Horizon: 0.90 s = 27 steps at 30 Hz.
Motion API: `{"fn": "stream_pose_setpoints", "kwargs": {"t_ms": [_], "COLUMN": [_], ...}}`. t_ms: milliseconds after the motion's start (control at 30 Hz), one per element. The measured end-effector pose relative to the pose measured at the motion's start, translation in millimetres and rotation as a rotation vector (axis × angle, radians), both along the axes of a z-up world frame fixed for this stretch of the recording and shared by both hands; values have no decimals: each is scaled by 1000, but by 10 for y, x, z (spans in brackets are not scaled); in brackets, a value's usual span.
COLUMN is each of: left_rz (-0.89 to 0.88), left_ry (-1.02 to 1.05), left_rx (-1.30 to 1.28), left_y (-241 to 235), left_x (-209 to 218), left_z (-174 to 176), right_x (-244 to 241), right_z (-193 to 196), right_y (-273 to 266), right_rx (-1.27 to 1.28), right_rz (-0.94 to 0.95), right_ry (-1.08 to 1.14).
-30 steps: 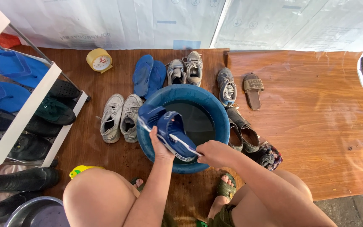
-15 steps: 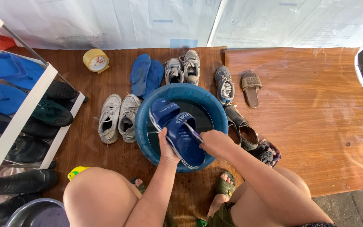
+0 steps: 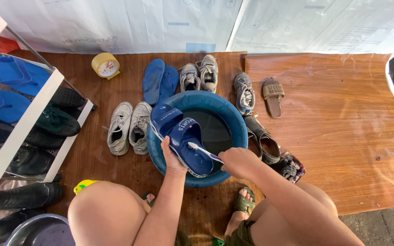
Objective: The person scrubs a blue slipper with a toothbrush while holding it over a blue basin filled with water. They repeatedly dip the slipper and brush into the water to clean the sole and upper surfaces.
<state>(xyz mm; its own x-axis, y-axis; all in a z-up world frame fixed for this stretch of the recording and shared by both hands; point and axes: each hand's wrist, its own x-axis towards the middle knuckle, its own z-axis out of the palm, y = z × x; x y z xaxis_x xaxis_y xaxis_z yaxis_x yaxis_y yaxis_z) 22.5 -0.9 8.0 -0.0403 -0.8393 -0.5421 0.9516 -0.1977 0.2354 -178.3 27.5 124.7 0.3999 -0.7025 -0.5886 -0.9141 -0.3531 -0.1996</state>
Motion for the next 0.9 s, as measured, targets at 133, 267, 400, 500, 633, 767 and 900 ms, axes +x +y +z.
{"fn": "stream_pose_setpoints", "kwargs": {"t_ms": [133, 267, 400, 500, 633, 767, 900], "left_rz": [-54, -112, -91, -45, -39, -156, -152], "left_ry": [23, 68, 167, 254, 307, 337, 286], "left_rx": [24, 32, 10, -18, -93, -411, -300], "left_y": [113, 186, 251, 209, 137, 61, 93], "left_x": [-158, -254, -273, -240, -191, -171, -97], "left_z": [186, 284, 527, 197, 226, -263, -192], "right_x": [-14, 68, 192, 299, 383, 212, -349], "right_z": [-230, -226, -321, 18, 365, 887, 1518], "right_y": [-5, 1, 72, 202, 255, 207, 91], "right_rx": [-135, -191, -185, -200, -317, -180, 152], "right_rz": [26, 9, 5, 16, 50, -113, -560], "right_ry": [5, -32, -10, -27, -71, -226, -332]}}
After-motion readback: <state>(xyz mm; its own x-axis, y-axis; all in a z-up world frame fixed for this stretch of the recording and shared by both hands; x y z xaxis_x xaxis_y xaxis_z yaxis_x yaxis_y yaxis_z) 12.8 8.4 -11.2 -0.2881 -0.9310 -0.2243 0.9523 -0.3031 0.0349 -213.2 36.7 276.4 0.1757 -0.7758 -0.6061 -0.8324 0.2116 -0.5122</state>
